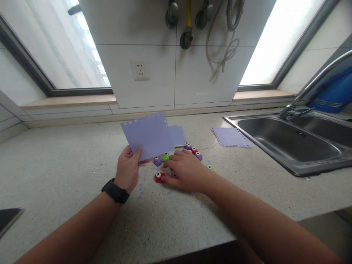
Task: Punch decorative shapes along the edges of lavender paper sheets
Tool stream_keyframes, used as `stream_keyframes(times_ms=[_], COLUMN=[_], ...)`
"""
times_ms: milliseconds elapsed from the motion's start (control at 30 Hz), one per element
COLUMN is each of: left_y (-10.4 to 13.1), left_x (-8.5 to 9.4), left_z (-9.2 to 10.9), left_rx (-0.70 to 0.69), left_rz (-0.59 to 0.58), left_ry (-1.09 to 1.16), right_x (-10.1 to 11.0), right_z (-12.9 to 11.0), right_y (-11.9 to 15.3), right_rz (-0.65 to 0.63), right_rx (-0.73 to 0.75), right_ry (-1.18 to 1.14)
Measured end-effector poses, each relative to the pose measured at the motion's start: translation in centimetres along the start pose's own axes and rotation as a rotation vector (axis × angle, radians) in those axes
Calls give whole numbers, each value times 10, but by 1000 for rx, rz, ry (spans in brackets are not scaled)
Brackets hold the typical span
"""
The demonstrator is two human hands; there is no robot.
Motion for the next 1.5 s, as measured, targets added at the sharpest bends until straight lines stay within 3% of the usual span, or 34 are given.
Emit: stream_keyframes(times_ms=[500,1000,1267,1333,1433,1500], left_y=[7,13,12,13,14,15], left_x=[-7,-7,-8,-9,-9,-10], left_z=[6,-1,0,0,-1,-2], left_rx=[63,188,196,190,191,192], left_rz=[-56,-248,-235,-233,-230,-230], left_ry=[47,176,154,140,99,67], right_x=[-5,-4,11,15,22,23], right_z=[-6,-8,18,32,57,65], right_y=[-5,6,16,19,29,33], right_rz=[-48,1,63,156,550,767], right_rx=[49,146,73,-34,-334,-401], right_ry=[-37,-107,-246,-341,-638,-842])
Point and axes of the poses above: each hand's wrist, its own y-axis away from the middle knuckle, its own x-axis out of the back of the hand, z = x × y, the point moved 4 cm from there along -y, towards the middle knuckle, and after that the axes turned 14 degrees about x, right-handed, at the moved point
